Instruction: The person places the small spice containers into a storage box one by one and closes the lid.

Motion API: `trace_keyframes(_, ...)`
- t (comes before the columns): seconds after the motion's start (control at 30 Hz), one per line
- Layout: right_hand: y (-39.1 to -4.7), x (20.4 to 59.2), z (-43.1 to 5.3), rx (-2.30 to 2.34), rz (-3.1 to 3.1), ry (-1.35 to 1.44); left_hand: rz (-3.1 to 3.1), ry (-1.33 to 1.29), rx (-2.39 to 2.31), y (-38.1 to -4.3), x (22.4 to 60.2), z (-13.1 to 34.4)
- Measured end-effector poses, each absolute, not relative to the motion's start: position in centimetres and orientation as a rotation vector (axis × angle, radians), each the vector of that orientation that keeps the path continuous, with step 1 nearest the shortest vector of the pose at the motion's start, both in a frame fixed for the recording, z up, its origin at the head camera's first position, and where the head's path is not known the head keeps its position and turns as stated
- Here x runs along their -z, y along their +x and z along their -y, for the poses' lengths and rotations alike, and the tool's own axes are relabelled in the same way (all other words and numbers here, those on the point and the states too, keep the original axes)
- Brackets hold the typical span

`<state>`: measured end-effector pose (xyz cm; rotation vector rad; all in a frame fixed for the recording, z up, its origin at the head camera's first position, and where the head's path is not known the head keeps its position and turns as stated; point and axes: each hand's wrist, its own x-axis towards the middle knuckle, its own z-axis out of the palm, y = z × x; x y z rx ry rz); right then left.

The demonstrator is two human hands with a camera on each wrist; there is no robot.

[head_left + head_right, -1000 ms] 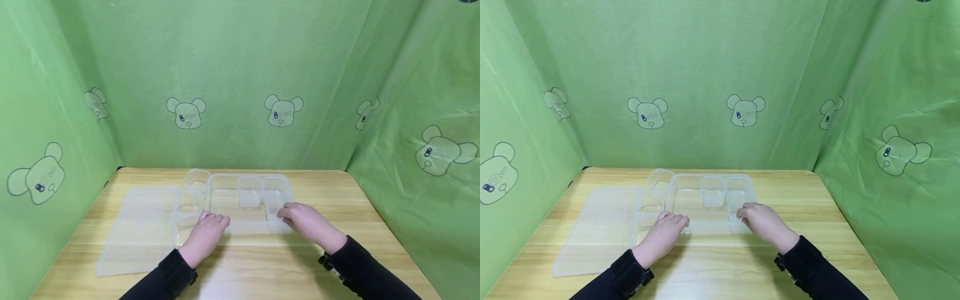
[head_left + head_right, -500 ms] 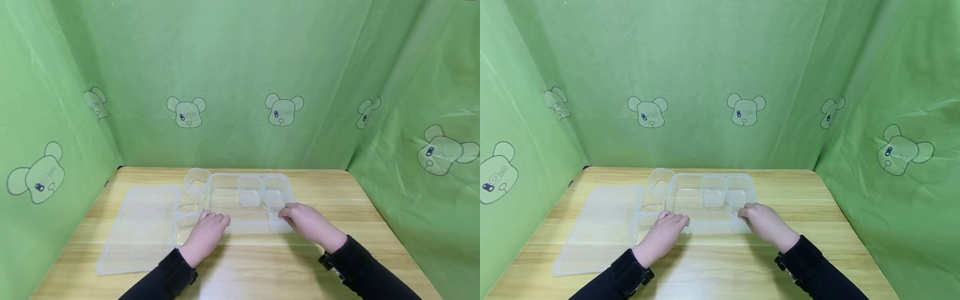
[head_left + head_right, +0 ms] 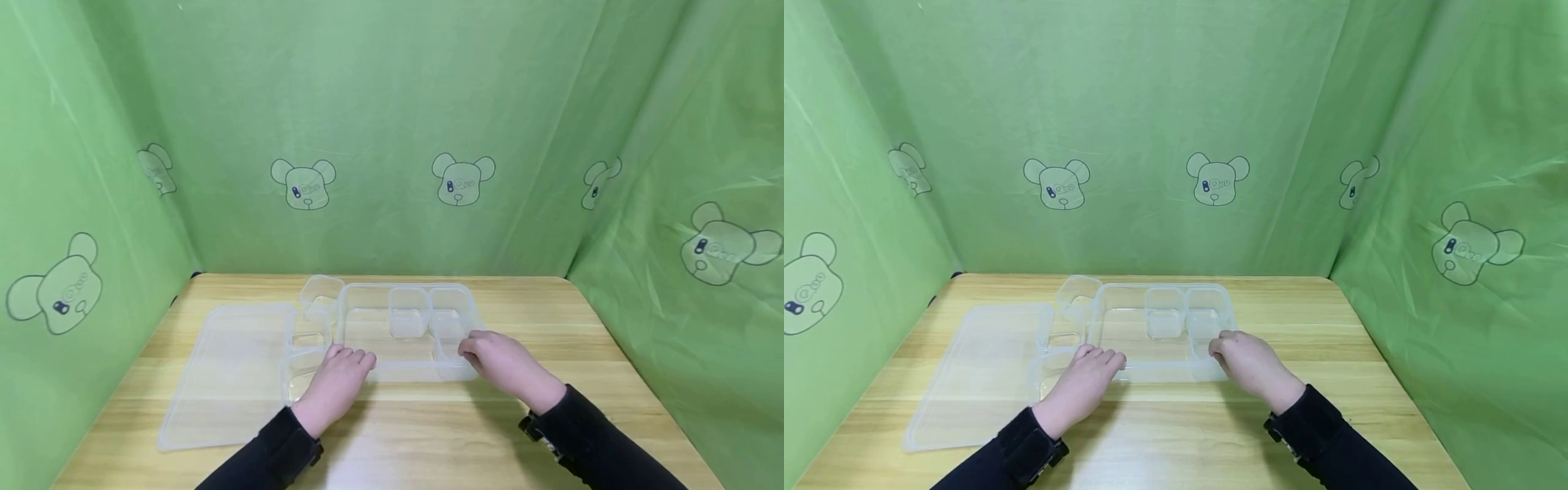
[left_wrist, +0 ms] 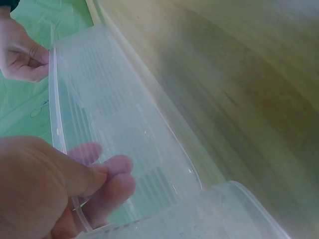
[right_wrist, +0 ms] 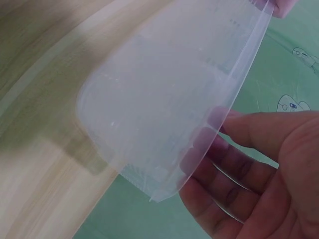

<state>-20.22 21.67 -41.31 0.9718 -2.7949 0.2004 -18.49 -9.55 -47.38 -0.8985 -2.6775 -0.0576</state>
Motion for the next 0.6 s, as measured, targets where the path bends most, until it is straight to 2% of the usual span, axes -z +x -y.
trace_keyframes(0.3, -20.02, 41.41, -21.74, -0.187, 2.803, 0.97, 2.684, -0.898, 0.054, -18.44, 47.36, 9.57)
trace_keyframes(0.6, -20.19, 40.99, -21.22, -0.267, 2.808, 0.844, 2.681, -0.899, 0.038, -18.46, 47.32, 9.56)
